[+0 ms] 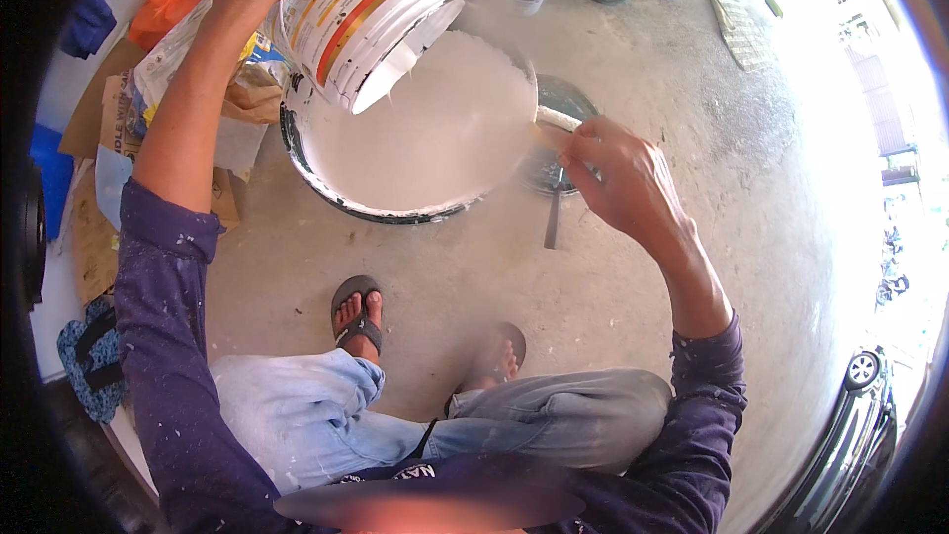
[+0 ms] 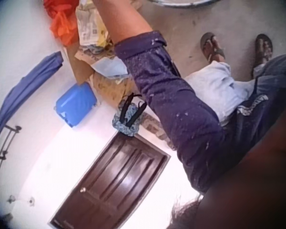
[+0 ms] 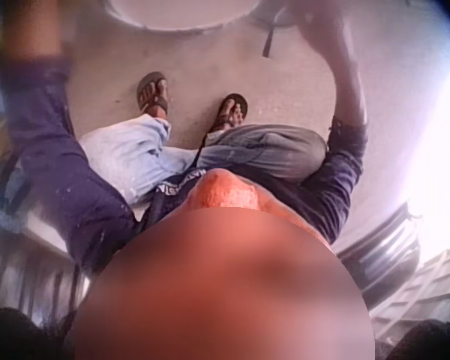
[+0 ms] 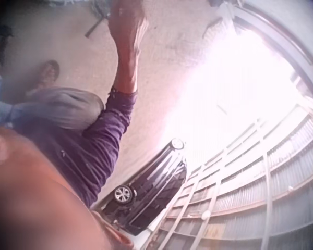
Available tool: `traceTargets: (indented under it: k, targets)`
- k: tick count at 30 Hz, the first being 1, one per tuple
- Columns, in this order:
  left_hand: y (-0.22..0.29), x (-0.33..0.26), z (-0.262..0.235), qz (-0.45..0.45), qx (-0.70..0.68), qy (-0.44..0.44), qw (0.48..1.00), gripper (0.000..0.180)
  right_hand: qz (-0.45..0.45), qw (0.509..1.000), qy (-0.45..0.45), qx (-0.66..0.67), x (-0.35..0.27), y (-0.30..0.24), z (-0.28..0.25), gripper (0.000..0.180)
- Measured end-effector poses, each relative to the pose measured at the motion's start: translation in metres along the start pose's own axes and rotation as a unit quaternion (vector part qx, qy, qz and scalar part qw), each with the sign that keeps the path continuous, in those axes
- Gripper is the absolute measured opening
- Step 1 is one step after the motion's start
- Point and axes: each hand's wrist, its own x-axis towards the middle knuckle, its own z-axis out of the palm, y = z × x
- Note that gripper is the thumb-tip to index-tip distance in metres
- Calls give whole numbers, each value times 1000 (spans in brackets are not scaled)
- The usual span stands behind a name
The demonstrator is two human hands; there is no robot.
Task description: The person pours white paint from a large bucket into a smaller bucket using a paintbrush to scrape the sides. They then carry the bucket and tools to an outdoor area and rinse the paintbrush and roller under a hose.
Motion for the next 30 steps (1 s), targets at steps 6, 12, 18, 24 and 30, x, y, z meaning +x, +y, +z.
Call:
traceTargets:
  k: [6,12,18,24,30]
  targets:
    - [-5,3,-2,-5,-4,-21,1000,57,-36,999,16,-26,-18,-1,-7,28]
    - [-14,3,-3,24,-18,-23,999,50,-12,999,-6,-44,-28,-8,-20,29]
    - [-19,5,3,28,14,23,999,46,-5,998,-16,-64,-34,-14,-30,30]
    - [-21,9,-2,5,1,-41,999,45,-9,996,-25,-89,-41,-14,-40,31]
    - [-21,5,0,2,-7,-21,1000,43,5,996,-37,-78,-48,-14,-56,33]
